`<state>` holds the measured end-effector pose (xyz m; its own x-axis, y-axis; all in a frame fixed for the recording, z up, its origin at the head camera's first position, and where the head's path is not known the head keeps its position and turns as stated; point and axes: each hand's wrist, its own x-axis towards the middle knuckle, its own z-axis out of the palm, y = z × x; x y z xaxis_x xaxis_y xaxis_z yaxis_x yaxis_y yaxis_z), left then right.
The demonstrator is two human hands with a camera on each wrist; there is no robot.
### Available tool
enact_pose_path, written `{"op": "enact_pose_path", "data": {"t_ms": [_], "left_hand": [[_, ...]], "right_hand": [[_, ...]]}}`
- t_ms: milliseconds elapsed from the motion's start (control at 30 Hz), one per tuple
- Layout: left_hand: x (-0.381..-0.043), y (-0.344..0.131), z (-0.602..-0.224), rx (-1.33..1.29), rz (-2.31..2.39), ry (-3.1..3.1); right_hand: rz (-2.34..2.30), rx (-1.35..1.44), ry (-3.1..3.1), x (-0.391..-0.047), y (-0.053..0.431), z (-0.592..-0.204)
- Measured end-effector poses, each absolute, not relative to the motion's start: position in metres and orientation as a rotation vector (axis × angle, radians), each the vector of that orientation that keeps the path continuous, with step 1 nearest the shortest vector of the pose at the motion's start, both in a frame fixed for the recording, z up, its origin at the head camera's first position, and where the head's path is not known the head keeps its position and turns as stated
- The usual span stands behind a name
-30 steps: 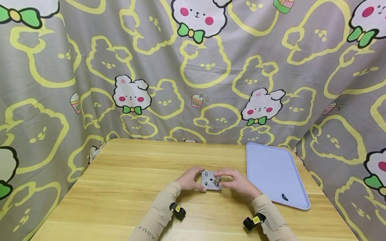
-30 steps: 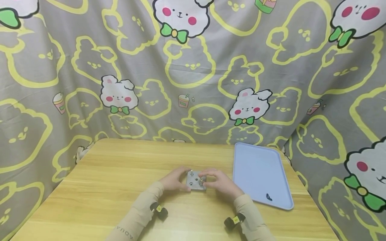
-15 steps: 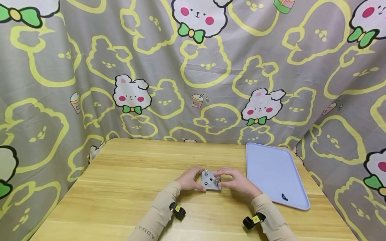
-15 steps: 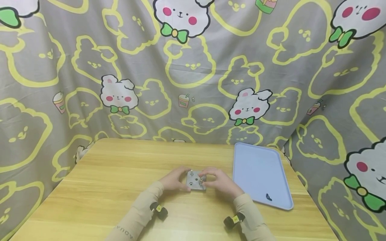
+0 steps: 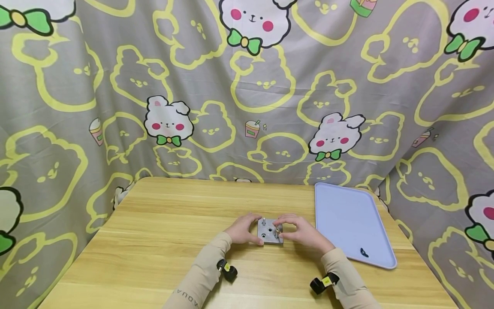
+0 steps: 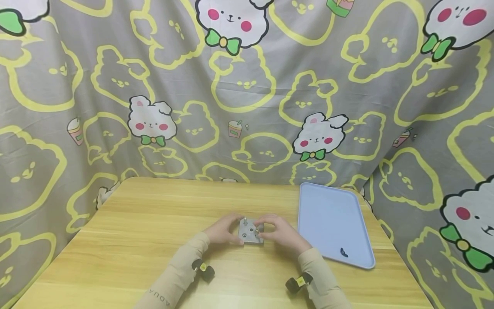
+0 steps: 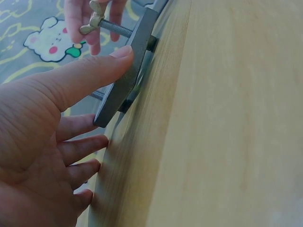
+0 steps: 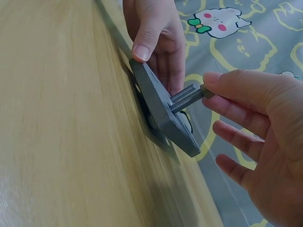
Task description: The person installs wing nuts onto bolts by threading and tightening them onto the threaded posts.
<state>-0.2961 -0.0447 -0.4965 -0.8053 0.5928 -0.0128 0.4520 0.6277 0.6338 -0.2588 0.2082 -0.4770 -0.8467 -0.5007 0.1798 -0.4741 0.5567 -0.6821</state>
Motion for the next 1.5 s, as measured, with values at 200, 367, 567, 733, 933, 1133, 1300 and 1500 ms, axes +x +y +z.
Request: {"op": "enact_pose_path", "data": {"t_ms": [200, 367, 567, 733, 933, 1133, 1300, 1500], "left_hand": [[-0.296, -0.045, -0.496, 0.858, 0.925, 2.633], [-0.296, -0.045, -0.496, 0.861, 0.926, 2.629], [-0.295, -0.045, -0.495, 0.861, 0.939, 2.624], [-0.295, -0.045, -0.495, 0.866, 0.938, 2.632], [-0.295, -0.045, -0.496, 0.877, 0.927, 2.639], [-0.296, -0.045, -0.496, 0.887, 0.922, 2.649], [-0.296, -0.045, -0.495, 0.883, 0.928, 2.643], [-0.296, -0.045, -0.496, 0.881, 0.931, 2.639]], "right_hand": [[-1.162, -0.862, 2.776, -0.258, 0.207, -0.476], [-1.157, -0.861, 2.809, -0.257, 0.205, -0.476], [-1.227, -0.827, 2.780, -0.256, 0.202, -0.478], [-1.263, -0.796, 2.771, -0.256, 0.201, -0.480], [-1.302, -0.792, 2.755, -0.256, 0.200, -0.482], [-1.315, -0.749, 2.745, -0.254, 0.197, -0.479], [-1.319, -0.787, 2.750, -0.254, 0.196, -0.478], [-1.330, -0.808, 2.746, -0.254, 0.195, -0.478]]}}
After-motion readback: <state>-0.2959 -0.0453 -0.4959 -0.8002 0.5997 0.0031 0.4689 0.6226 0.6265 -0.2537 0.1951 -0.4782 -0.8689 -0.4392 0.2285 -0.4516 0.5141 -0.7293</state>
